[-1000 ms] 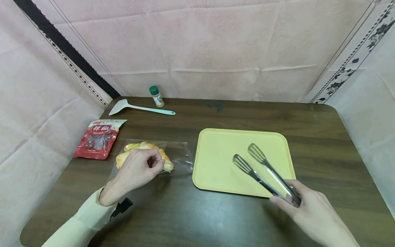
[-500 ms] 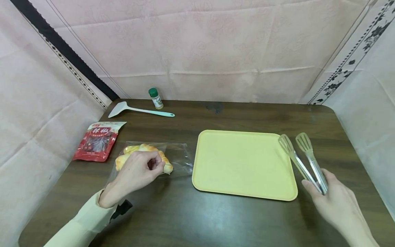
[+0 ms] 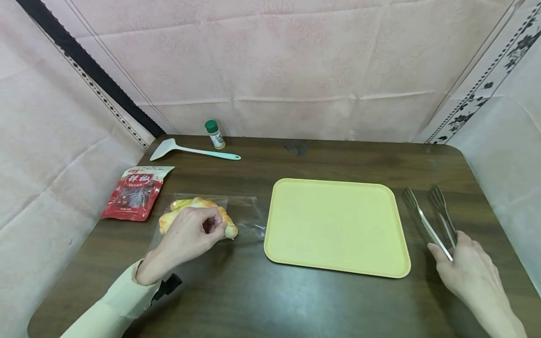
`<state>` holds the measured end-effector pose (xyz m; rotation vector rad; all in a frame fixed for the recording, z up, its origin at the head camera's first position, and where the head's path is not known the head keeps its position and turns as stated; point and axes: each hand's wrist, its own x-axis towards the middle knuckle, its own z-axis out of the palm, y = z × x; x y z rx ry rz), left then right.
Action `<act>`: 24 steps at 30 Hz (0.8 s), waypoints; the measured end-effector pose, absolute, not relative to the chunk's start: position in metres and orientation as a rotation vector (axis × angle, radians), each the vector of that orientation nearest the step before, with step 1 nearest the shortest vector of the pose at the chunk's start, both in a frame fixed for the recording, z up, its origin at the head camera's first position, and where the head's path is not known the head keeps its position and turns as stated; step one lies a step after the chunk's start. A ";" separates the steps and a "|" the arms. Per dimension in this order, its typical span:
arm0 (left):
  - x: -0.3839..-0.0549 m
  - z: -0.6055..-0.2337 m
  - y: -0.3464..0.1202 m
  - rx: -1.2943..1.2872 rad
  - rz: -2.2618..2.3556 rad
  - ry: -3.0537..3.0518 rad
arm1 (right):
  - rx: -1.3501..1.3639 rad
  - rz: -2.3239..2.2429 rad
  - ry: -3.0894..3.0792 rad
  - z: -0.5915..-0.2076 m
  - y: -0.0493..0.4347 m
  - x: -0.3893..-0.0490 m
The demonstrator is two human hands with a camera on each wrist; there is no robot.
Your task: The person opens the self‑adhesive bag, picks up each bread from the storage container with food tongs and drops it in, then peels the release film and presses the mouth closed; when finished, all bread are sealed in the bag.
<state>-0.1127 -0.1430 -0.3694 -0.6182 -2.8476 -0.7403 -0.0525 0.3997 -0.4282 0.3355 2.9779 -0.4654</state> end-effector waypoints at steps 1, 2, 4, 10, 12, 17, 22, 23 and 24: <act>-0.113 -0.369 -0.143 -0.617 -0.742 -2.850 | 0.338 -0.460 2.975 -0.428 0.399 -0.053; -0.113 -0.369 -0.143 -0.616 -0.745 -2.852 | 0.341 -0.456 2.976 -0.428 0.399 -0.053; -0.113 -0.369 -0.143 -0.615 -0.745 -2.852 | 0.339 -0.459 2.999 -0.429 0.399 -0.054; -0.114 -0.370 -0.142 -0.615 -0.748 -2.855 | 0.403 -0.440 2.930 -0.430 0.400 -0.057; -0.114 -0.370 -0.142 -0.612 -0.749 -2.861 | 0.449 -0.415 2.854 -0.428 0.400 -0.058; -0.114 -0.369 -0.141 -0.602 -0.740 -2.871 | 0.541 -0.357 2.733 -0.423 0.398 -0.061; -0.114 -0.369 -0.140 -0.592 -0.741 -2.888 | 0.544 -0.359 2.727 -0.421 0.397 -0.059; -0.115 -0.369 -0.140 -0.591 -0.741 -2.891 | 0.539 -0.360 2.731 -0.421 0.397 -0.059; -0.115 -0.369 -0.140 -0.591 -0.742 -2.894 | 0.542 -0.359 2.727 -0.421 0.397 -0.059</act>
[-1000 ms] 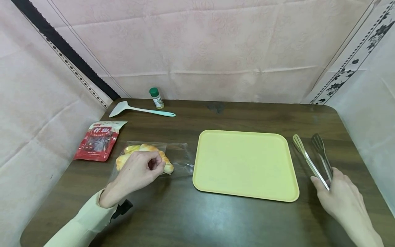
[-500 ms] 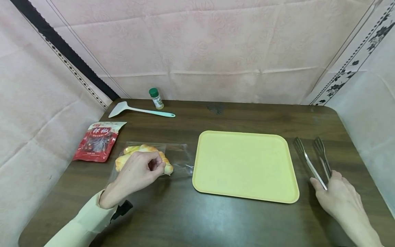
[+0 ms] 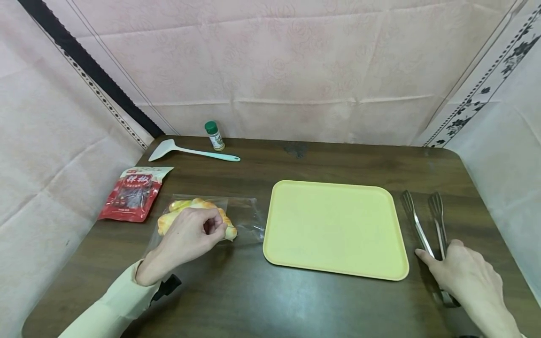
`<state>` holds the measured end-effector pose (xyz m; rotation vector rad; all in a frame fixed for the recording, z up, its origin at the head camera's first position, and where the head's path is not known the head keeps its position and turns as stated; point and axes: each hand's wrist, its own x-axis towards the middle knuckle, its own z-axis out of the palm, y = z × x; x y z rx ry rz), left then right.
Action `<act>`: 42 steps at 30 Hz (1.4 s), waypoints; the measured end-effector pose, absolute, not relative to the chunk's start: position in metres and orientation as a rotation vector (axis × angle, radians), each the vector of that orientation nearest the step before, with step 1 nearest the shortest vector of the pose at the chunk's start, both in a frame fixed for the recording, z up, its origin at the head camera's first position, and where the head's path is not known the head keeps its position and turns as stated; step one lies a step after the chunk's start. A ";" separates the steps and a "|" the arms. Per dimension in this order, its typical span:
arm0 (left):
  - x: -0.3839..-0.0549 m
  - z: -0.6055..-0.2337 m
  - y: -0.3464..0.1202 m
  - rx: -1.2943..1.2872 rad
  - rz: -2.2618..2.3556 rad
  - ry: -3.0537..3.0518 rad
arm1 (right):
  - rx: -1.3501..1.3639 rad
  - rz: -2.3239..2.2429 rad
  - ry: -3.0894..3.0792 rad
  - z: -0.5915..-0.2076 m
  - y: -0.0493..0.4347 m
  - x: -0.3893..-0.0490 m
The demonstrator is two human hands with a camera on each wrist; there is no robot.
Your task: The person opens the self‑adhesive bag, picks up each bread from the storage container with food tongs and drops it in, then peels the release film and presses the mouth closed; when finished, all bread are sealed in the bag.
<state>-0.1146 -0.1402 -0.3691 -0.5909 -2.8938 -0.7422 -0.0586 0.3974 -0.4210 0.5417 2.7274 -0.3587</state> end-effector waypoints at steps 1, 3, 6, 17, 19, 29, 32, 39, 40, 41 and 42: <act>-0.115 -0.369 -0.140 -0.591 -0.743 -2.894 | 0.544 -0.354 2.729 -0.421 0.397 -0.059; -0.115 -0.368 -0.141 -0.590 -0.746 -2.894 | 0.550 -0.344 2.730 -0.421 0.396 -0.059; -0.115 -0.367 -0.141 -0.587 -0.749 -2.897 | 0.535 -0.347 2.827 -0.421 0.392 -0.057; -0.117 -0.368 -0.141 -0.588 -0.756 -2.881 | 0.141 -0.803 3.222 -0.402 0.283 -0.052; -0.117 -0.368 -0.141 -0.595 -0.752 -2.874 | 0.002 -0.918 3.243 -0.403 0.252 -0.050; -0.118 -0.372 -0.140 -0.614 -0.784 -2.862 | -0.458 -1.569 2.566 -0.407 0.141 -0.042; -0.118 -0.373 -0.140 -0.598 -0.794 -2.882 | -0.426 -1.619 2.341 -0.407 0.116 -0.042; -0.119 -0.372 -0.141 -0.601 -0.801 -2.883 | -0.408 -1.679 2.184 -0.406 0.079 -0.053; -0.119 -0.372 -0.142 -0.602 -0.803 -2.882 | -0.416 -1.674 2.186 -0.407 0.076 -0.055; -0.119 -0.371 -0.142 -0.604 -0.803 -2.881 | -0.428 -1.672 2.187 -0.407 0.073 -0.058; -0.119 -0.371 -0.142 -0.606 -0.804 -2.879 | -0.443 -1.666 2.190 -0.407 0.071 -0.060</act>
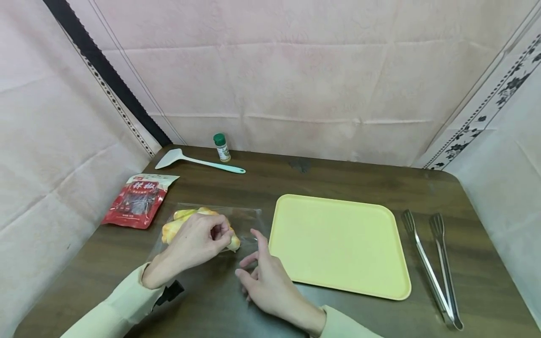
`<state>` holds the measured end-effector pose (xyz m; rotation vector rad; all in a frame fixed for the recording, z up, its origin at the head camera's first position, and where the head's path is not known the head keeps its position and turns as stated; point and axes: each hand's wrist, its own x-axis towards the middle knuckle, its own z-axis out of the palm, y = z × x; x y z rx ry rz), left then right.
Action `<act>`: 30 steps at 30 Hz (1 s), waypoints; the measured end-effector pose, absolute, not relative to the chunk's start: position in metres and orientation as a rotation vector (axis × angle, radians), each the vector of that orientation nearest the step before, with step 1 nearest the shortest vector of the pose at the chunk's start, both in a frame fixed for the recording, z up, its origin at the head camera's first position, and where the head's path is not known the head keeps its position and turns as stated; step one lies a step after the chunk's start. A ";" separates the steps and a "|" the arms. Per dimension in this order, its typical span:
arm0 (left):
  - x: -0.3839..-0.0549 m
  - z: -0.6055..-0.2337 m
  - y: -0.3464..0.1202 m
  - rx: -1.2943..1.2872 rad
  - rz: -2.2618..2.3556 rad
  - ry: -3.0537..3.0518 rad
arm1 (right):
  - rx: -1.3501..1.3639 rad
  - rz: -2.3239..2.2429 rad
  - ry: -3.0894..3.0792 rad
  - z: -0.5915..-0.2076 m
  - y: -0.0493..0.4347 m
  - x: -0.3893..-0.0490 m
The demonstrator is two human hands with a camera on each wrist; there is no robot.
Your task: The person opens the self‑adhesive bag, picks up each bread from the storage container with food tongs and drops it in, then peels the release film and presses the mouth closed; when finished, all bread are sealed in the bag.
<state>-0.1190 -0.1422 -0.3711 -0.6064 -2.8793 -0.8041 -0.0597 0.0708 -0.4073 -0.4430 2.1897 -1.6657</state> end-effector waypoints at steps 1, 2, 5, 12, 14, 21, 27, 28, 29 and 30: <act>-0.119 -0.371 -0.142 -0.610 -0.802 -2.874 | -0.453 -1.655 2.192 -0.408 0.069 -0.061; -0.119 -0.371 -0.142 -0.614 -0.800 -2.870 | -0.463 -1.650 2.193 -0.408 0.067 -0.063; -0.120 -0.371 -0.141 -0.625 -0.792 -2.851 | -0.472 -1.635 2.203 -0.410 0.062 -0.068; -0.119 -0.371 -0.142 -0.632 -0.780 -2.823 | -0.413 -1.685 2.217 -0.418 0.053 -0.076; -0.118 -0.371 -0.143 -0.627 -0.779 -2.823 | -0.370 -1.730 2.199 -0.420 0.050 -0.076; -0.116 -0.371 -0.143 -0.603 -0.778 -2.857 | -0.169 -1.965 2.067 -0.425 0.040 -0.074; -0.116 -0.369 -0.144 -0.640 -0.776 -2.817 | -0.054 -2.029 2.038 -0.426 0.036 -0.075; -0.116 -0.367 -0.145 -0.649 -0.771 -2.802 | -0.045 -2.030 2.036 -0.425 0.035 -0.075; -0.116 -0.365 -0.146 -0.654 -0.765 -2.787 | -0.037 -2.031 2.030 -0.425 0.035 -0.075; -0.116 -0.361 -0.148 -0.653 -0.765 -2.778 | -0.029 -2.031 2.025 -0.424 0.034 -0.075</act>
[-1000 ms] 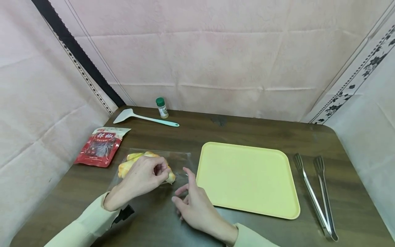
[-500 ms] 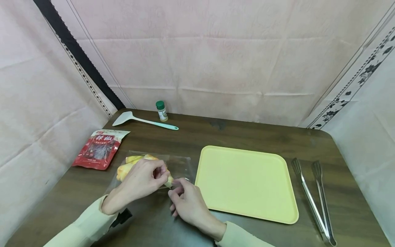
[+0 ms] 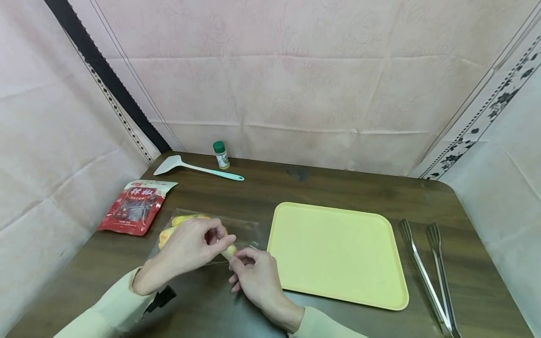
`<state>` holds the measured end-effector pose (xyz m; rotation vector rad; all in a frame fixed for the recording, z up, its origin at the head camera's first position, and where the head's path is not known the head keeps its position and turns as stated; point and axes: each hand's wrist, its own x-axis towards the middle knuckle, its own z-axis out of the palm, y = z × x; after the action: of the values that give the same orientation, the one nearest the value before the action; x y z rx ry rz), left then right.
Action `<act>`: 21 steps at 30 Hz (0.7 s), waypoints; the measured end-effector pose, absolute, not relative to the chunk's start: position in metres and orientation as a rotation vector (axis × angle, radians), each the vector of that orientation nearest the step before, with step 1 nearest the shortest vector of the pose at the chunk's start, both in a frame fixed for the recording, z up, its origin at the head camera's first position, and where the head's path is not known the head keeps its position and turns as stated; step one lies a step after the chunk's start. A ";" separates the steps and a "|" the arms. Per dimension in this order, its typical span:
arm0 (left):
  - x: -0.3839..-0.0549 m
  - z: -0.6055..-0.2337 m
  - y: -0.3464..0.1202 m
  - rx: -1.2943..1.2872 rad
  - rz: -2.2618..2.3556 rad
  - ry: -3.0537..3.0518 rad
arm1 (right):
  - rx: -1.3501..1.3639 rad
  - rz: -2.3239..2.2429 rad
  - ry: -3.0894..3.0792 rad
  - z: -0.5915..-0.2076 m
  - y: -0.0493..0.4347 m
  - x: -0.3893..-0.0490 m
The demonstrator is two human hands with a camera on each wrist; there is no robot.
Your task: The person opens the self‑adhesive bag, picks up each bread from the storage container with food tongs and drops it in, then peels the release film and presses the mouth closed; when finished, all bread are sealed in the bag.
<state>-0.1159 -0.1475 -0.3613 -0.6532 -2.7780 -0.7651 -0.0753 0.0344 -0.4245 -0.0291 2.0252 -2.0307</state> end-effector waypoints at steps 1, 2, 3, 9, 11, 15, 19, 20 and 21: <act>-0.117 -0.357 -0.149 -0.654 -0.772 -2.771 | -0.023 -2.032 2.017 -0.424 0.034 -0.075; -0.118 -0.352 -0.151 -0.655 -0.797 -2.766 | -0.019 -2.032 2.007 -0.424 0.033 -0.075; -0.120 -0.346 -0.153 -0.653 -0.826 -2.766 | -0.018 -2.033 2.000 -0.423 0.033 -0.075; -0.154 -0.310 -0.164 -0.779 -0.859 -2.794 | -0.024 -2.031 1.983 -0.424 0.035 -0.075; -0.174 -0.306 -0.165 -0.880 -0.740 -2.848 | -0.019 -2.022 1.982 -0.426 0.037 -0.073; -0.213 -0.308 -0.162 -1.124 -0.591 -3.027 | -0.022 -2.009 1.976 -0.429 0.039 -0.073; -0.238 -0.315 -0.153 -1.319 -0.641 -3.194 | -0.036 -2.015 1.973 -0.427 0.038 -0.076; -0.241 -0.316 -0.151 -1.357 -0.642 -3.225 | -0.037 -2.018 1.970 -0.427 0.037 -0.076; -0.244 -0.318 -0.148 -1.386 -0.633 -3.250 | -0.038 -2.017 1.969 -0.426 0.036 -0.076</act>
<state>-0.2441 -0.1480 -0.3183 -1.3863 -3.2503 -0.6326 -0.0761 0.0365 -0.4263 -0.0384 1.9693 -2.0168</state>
